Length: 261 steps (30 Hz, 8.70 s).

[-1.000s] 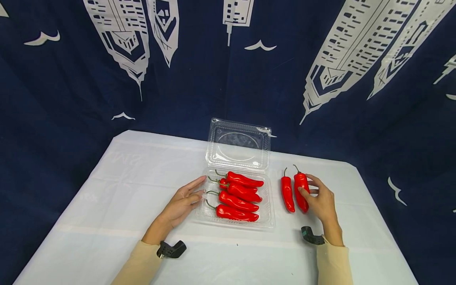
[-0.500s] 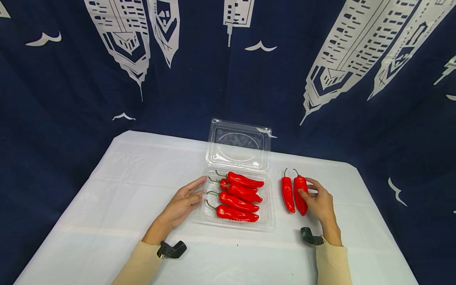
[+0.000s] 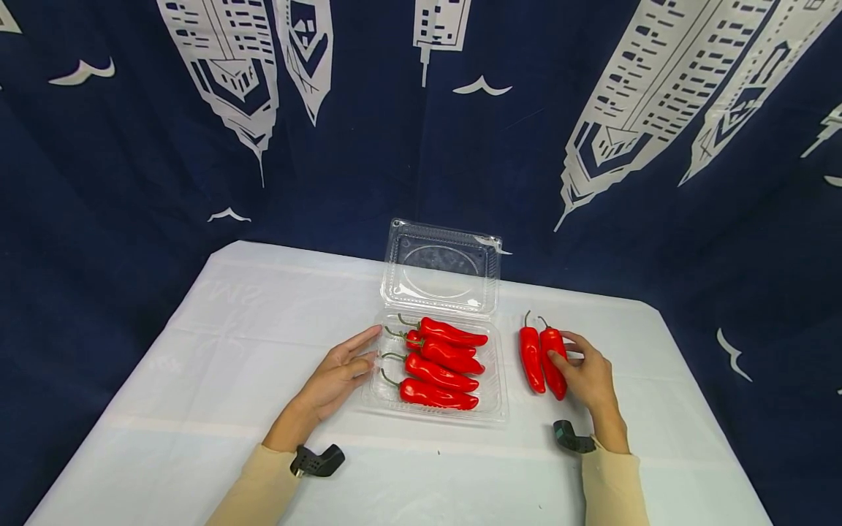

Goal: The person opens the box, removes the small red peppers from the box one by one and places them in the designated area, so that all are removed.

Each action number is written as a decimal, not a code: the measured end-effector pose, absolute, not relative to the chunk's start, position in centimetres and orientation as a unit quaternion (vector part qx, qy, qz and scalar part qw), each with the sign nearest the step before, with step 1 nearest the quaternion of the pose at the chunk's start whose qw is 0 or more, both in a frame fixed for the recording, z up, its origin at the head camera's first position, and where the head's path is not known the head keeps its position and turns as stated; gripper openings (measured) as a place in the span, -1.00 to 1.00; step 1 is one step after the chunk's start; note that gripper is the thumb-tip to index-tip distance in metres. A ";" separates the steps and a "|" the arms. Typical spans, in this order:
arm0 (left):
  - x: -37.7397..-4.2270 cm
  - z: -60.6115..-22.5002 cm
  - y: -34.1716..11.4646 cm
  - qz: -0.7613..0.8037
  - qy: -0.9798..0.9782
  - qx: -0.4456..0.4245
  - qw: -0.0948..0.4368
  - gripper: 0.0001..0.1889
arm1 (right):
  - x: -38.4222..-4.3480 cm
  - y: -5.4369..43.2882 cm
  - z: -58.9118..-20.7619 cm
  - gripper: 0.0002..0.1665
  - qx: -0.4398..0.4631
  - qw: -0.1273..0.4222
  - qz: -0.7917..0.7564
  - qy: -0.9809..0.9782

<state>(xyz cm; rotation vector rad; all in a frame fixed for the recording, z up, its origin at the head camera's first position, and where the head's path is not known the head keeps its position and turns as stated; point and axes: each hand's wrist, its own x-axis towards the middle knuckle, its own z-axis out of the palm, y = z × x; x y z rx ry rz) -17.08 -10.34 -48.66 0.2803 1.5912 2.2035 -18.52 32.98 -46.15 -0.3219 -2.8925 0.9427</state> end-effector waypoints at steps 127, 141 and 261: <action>-17.2 -49.0 -10.6 0.792 0.566 0.107 0.203 -0.26 | -18.5 21.6 -41.9 -0.51 0.300 -0.008 0.361 -0.883; -17.5 -48.8 -10.7 0.788 0.571 0.107 0.202 -0.27 | -19.5 20.2 -41.7 -0.44 0.341 -0.044 0.313 -0.885; -17.0 -48.6 -10.5 0.791 0.570 0.098 0.200 -0.27 | -17.9 22.6 -41.1 -0.35 0.268 0.046 0.379 -0.885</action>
